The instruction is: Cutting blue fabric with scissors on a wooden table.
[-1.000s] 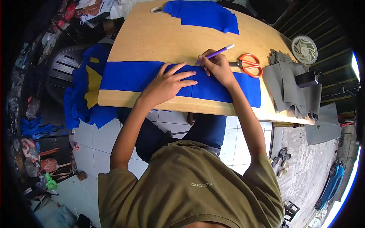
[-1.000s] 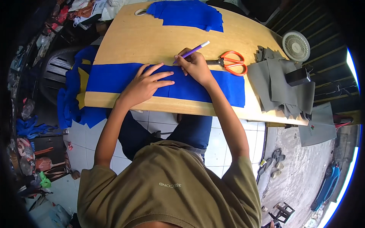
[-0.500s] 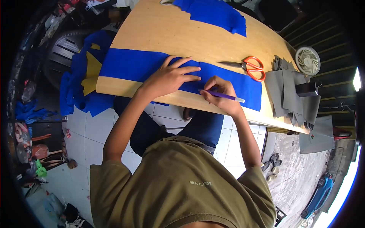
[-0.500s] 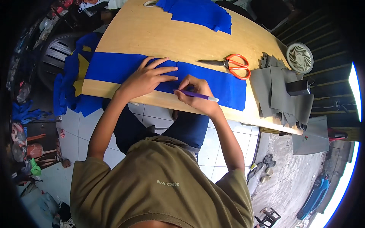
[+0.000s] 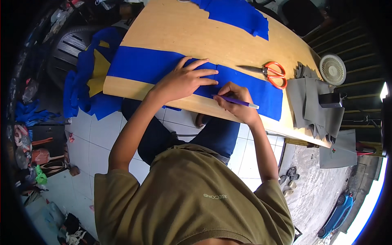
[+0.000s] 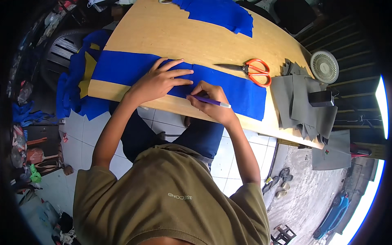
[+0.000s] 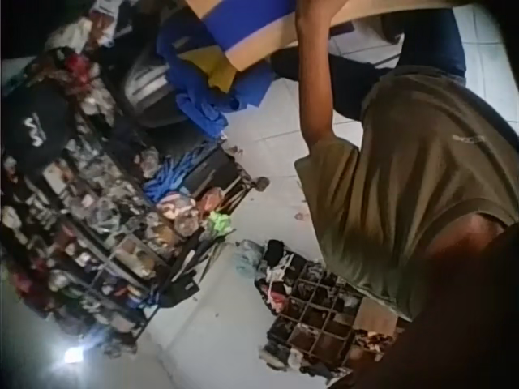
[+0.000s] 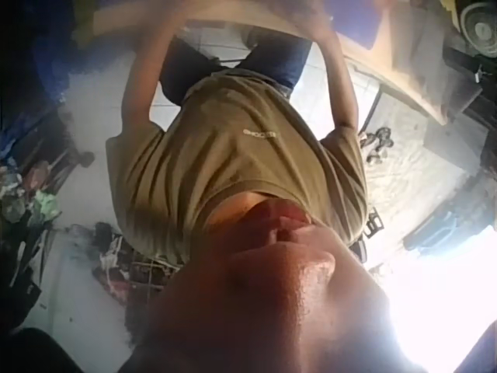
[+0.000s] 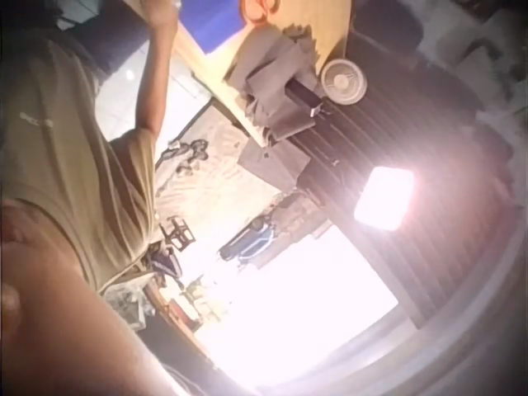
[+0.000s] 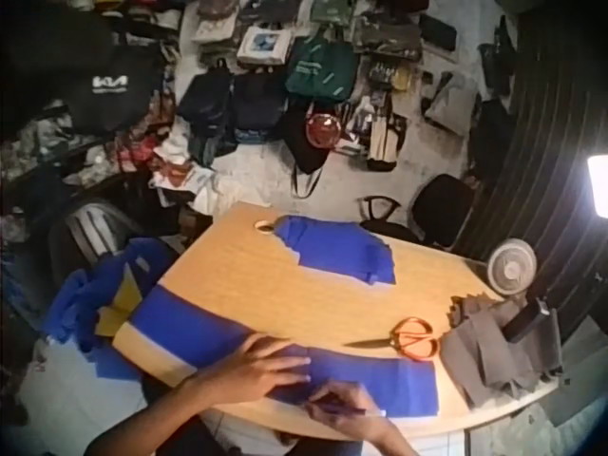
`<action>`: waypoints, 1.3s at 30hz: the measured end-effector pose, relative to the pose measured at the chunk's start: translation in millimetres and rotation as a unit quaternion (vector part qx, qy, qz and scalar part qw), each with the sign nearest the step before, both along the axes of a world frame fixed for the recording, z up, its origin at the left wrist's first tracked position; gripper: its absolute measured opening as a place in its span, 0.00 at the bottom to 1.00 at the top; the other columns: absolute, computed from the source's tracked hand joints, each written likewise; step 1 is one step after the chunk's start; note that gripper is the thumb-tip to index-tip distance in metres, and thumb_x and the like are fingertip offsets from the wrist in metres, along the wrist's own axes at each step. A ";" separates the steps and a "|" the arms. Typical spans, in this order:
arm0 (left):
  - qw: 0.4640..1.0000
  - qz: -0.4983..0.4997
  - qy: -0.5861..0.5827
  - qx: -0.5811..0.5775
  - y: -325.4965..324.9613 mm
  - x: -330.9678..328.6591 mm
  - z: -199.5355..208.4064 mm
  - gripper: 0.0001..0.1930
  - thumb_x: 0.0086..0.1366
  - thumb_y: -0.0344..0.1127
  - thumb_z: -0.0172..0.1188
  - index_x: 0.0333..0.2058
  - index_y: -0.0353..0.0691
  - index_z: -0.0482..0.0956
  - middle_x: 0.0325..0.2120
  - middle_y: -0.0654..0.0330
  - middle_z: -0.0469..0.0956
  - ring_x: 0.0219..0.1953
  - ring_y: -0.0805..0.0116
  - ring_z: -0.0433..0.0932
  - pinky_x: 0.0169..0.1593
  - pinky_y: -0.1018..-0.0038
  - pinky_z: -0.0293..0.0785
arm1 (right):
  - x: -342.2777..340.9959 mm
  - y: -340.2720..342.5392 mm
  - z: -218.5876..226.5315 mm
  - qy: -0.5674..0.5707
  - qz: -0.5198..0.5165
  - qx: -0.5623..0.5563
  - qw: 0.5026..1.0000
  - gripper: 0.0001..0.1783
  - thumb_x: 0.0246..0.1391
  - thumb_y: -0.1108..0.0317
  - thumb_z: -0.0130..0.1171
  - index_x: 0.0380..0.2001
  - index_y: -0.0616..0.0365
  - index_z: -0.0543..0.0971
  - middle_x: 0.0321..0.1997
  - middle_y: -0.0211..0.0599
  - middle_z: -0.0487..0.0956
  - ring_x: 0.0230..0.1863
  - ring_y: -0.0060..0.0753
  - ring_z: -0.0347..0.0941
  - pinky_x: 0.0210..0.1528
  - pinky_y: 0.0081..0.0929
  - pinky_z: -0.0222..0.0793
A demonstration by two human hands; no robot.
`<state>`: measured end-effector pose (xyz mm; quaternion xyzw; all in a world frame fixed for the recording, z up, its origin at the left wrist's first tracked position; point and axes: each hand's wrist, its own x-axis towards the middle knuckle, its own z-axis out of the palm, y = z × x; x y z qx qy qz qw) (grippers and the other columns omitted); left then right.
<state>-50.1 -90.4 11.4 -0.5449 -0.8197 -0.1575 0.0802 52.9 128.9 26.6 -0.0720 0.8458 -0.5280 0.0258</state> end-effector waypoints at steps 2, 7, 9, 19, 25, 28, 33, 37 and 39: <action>1.000 0.000 0.001 0.006 0.2 -0.4 -1.5 0.25 0.56 0.25 0.63 0.53 0.56 0.83 0.64 0.73 0.70 0.71 0.63 0.60 0.71 0.52 0.55 | -0.3 -0.8 1.8 -0.016 -0.003 -0.008 1.000 0.09 0.56 0.76 0.68 0.30 0.63 0.76 0.27 0.30 0.78 0.29 0.17 0.72 0.32 0.22 0.69; 1.000 0.001 -0.001 0.008 0.6 0.1 -2.6 0.25 0.57 0.25 0.62 0.53 0.56 0.83 0.65 0.73 0.70 0.71 0.64 0.60 0.71 0.52 0.54 | 0.5 -0.2 -0.7 -0.030 -0.005 -0.017 0.999 0.09 0.57 0.76 0.68 0.31 0.63 0.76 0.27 0.30 0.77 0.28 0.17 0.71 0.31 0.21 0.68; 1.000 0.003 -0.004 0.005 1.1 1.5 -1.6 0.25 0.57 0.25 0.62 0.53 0.56 0.84 0.65 0.73 0.70 0.72 0.64 0.59 0.71 0.52 0.54 | 1.2 1.3 -2.7 -0.023 0.003 -0.025 0.999 0.09 0.57 0.76 0.68 0.30 0.63 0.76 0.27 0.31 0.77 0.28 0.17 0.71 0.31 0.21 0.68; 1.000 0.001 0.006 0.013 0.4 0.5 -0.5 0.25 0.57 0.25 0.62 0.52 0.58 0.84 0.64 0.72 0.71 0.71 0.64 0.60 0.72 0.52 0.54 | -0.2 3.0 1.1 -0.011 0.030 -0.017 0.999 0.08 0.56 0.75 0.69 0.30 0.64 0.77 0.27 0.32 0.78 0.30 0.18 0.72 0.32 0.22 0.69; 1.000 0.001 0.007 0.015 -0.1 -2.4 -4.3 0.24 0.58 0.26 0.62 0.52 0.58 0.84 0.64 0.72 0.71 0.71 0.63 0.60 0.71 0.52 0.54 | -3.0 4.2 -1.9 -0.010 0.047 -0.026 0.998 0.08 0.57 0.76 0.67 0.29 0.64 0.77 0.27 0.32 0.79 0.30 0.18 0.74 0.33 0.21 0.70; 1.000 0.002 0.008 0.014 0.3 -1.2 -3.2 0.24 0.58 0.26 0.61 0.51 0.58 0.84 0.64 0.73 0.72 0.71 0.63 0.61 0.71 0.52 0.54 | -1.1 7.9 -3.9 -0.002 0.036 -0.065 0.997 0.08 0.56 0.74 0.68 0.31 0.65 0.78 0.30 0.32 0.80 0.29 0.20 0.75 0.32 0.22 0.72; 1.000 0.001 0.010 0.027 1.6 -1.2 -3.8 0.23 0.59 0.26 0.61 0.51 0.59 0.85 0.63 0.72 0.72 0.71 0.63 0.61 0.71 0.51 0.55 | -2.4 13.2 -6.4 -0.010 0.004 -0.283 0.959 0.11 0.69 0.66 0.56 0.32 0.61 0.73 0.33 0.35 0.76 0.29 0.22 0.72 0.32 0.22 0.71; 1.000 -0.005 0.010 0.018 1.6 -0.9 -1.6 0.19 0.62 0.31 0.59 0.50 0.59 0.85 0.62 0.71 0.73 0.70 0.62 0.63 0.70 0.50 0.54 | -14.0 13.7 -4.6 0.076 -0.018 -0.254 0.964 0.11 0.73 0.67 0.48 0.36 0.62 0.72 0.31 0.35 0.75 0.28 0.25 0.70 0.35 0.26 0.71; 1.000 -0.006 0.008 0.019 -2.4 -0.2 -2.8 0.19 0.64 0.31 0.57 0.51 0.58 0.85 0.62 0.69 0.74 0.70 0.61 0.62 0.70 0.49 0.55 | -16.1 9.3 19.4 0.040 -0.049 -0.116 0.991 0.10 0.71 0.67 0.50 0.39 0.64 0.73 0.30 0.37 0.76 0.28 0.27 0.70 0.35 0.27 0.71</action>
